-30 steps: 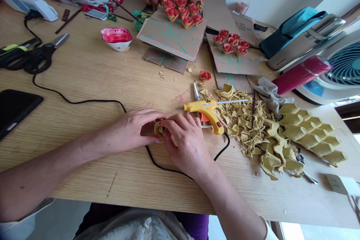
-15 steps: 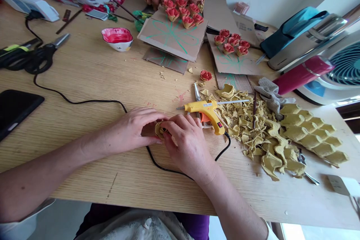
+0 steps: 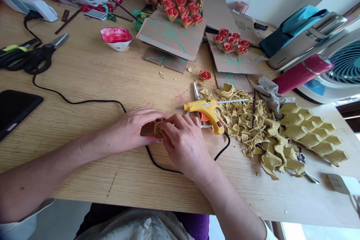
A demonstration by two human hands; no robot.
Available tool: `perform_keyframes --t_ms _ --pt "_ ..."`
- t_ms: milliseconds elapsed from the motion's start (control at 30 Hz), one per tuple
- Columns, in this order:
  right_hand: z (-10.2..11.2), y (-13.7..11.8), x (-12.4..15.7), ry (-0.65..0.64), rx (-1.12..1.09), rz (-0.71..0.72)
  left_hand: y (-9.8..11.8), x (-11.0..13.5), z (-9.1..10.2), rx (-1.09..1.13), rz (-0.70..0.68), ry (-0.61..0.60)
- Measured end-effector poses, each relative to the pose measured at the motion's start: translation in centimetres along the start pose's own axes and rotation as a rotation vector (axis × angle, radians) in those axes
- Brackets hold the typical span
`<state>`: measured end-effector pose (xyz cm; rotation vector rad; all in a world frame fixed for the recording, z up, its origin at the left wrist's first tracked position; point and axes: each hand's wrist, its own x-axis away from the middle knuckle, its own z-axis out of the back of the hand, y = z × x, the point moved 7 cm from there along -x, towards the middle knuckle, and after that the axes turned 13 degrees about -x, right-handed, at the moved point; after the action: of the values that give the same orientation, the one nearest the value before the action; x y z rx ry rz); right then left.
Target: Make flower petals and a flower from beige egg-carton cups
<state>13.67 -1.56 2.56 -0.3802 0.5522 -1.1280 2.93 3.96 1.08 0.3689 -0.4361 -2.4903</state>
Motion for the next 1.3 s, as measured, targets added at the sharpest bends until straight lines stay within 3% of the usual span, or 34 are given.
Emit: perform_keyframes --t_ms 167,300,400,633,833,967,1100,1300 --pt "0.6 0.0 0.2 0.034 -0.065 0.014 -0.1 0.0 0.0 0.016 0.007 0.007" --pt "3.1 0.9 0.7 0.222 -0.189 -0.027 -0.3 0.1 0.0 0.044 0.042 0.004" --pt "4.6 1.9 1.1 0.344 -0.163 -0.071 -0.5 0.1 0.0 0.050 0.080 -0.012" --pt "5.5 3.0 1.5 0.389 -0.031 -0.112 -0.7 0.2 -0.3 -0.008 0.147 -0.014" --pt "7.1 4.5 2.2 0.476 0.003 -0.179 -0.5 0.2 -0.3 0.012 0.107 0.042" --pt "7.7 5.7 2.5 0.493 0.013 -0.237 -0.1 0.3 0.7 0.085 0.120 0.098" --pt "7.2 7.2 2.8 0.431 0.106 -0.320 -0.1 0.4 1.5 0.206 0.191 0.122" --pt "6.5 8.3 3.3 0.362 0.271 -0.390 -0.9 0.4 1.2 0.446 0.254 0.133"
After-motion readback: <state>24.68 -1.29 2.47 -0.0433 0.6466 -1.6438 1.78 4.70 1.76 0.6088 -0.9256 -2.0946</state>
